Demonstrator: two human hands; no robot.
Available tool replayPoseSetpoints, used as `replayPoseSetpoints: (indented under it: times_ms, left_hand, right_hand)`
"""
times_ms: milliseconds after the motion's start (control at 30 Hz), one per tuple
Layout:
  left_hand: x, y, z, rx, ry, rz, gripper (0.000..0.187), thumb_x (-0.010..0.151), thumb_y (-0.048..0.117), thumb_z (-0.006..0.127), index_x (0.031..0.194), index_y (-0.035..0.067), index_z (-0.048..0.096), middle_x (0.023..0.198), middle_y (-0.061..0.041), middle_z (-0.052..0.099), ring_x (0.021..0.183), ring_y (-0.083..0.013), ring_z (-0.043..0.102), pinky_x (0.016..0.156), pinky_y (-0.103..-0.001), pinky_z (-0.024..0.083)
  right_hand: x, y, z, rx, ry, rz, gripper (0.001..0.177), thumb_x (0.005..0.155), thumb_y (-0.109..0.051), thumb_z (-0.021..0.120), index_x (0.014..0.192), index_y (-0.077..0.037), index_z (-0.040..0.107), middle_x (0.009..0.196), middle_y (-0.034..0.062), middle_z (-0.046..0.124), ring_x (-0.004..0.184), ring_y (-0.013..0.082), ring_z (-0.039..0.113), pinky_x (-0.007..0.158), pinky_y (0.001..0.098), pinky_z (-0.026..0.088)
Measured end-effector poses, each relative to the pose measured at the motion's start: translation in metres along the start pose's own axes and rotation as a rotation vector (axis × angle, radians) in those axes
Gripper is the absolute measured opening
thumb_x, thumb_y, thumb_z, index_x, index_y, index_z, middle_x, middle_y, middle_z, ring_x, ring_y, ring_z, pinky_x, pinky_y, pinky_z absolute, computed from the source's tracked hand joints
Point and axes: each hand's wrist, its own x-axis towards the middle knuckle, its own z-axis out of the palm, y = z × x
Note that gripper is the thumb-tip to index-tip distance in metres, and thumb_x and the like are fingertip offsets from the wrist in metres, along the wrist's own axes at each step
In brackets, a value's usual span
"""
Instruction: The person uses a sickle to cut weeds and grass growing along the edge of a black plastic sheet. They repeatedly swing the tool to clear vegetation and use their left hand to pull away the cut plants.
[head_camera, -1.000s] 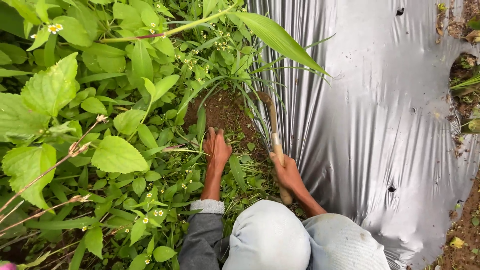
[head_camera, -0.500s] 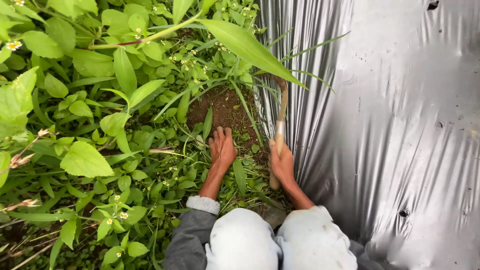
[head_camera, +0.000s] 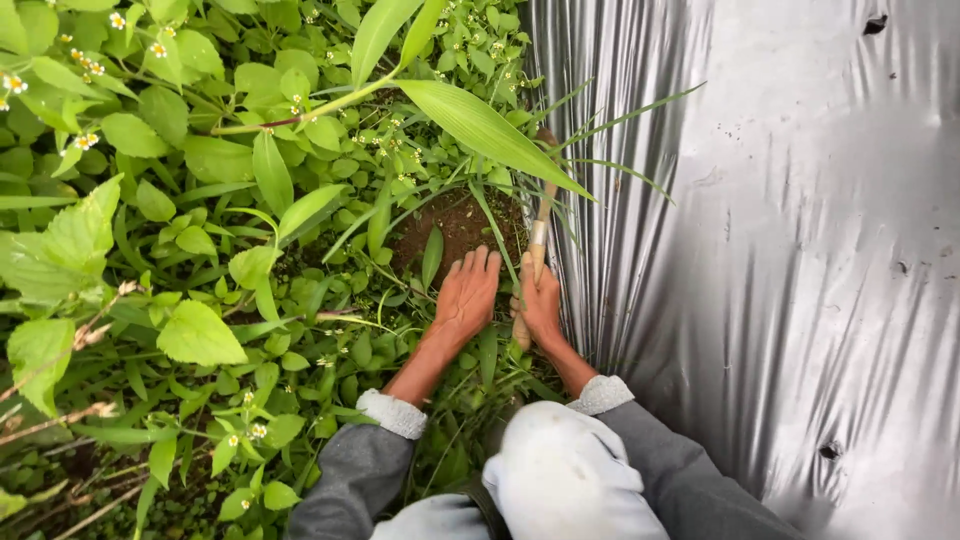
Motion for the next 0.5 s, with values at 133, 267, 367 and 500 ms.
replayPoseSetpoints:
  times_ms: [133, 267, 367, 500]
  left_hand:
    - [0.040, -0.003, -0.079, 0.015, 0.004, 0.189, 0.062, 0.086, 0.005, 0.063, 0.144, 0.003, 0.041, 0.141, -0.018, 0.042, 0.132, -0.0289, 0.044, 0.116, -0.039, 0.030]
    - [0.077, -0.039, -0.098, 0.192, -0.079, 0.152, 0.077, 0.097, 0.007, 0.058, 0.163, 0.005, 0.017, 0.168, -0.018, 0.026, 0.156, -0.0280, 0.025, 0.131, -0.046, 0.008]
    - [0.090, -0.071, -0.095, -0.102, -0.122, -0.129, 0.092, 0.085, 0.027, 0.066, 0.160, -0.002, 0.021, 0.166, -0.028, 0.023, 0.156, -0.0401, 0.019, 0.129, -0.056, 0.011]
    - [0.065, -0.078, -0.082, -0.375, -0.180, -0.328, 0.079, 0.102, 0.034, 0.054, 0.160, 0.009, 0.007, 0.143, -0.035, 0.049, 0.128, -0.0533, 0.056, 0.109, -0.072, 0.040]
  right_hand:
    - [0.031, 0.047, 0.017, -0.243, -0.181, -0.197, 0.042, 0.112, -0.021, 0.040, 0.083, 0.003, 0.059, 0.060, 0.0175, 0.057, 0.051, 0.0233, 0.058, 0.051, 0.0395, 0.050]
    - [-0.009, 0.013, 0.023, -0.410, -0.397, -0.047, 0.031, 0.107, -0.022, 0.054, 0.087, -0.001, 0.063, 0.058, 0.0092, 0.057, 0.044, 0.0176, 0.052, 0.043, 0.0316, 0.049]
    - [-0.017, 0.043, 0.017, -0.346, -0.423, 0.013, 0.039, 0.107, -0.036, 0.055, 0.084, -0.005, 0.061, 0.056, 0.0085, 0.060, 0.046, 0.0180, 0.058, 0.046, 0.0336, 0.046]
    - [-0.030, 0.045, -0.004, -0.094, -0.358, 0.174, 0.035, 0.107, -0.029, 0.053, 0.090, 0.001, 0.060, 0.050, 0.0099, 0.059, 0.031, 0.0168, 0.053, 0.025, 0.0301, 0.042]
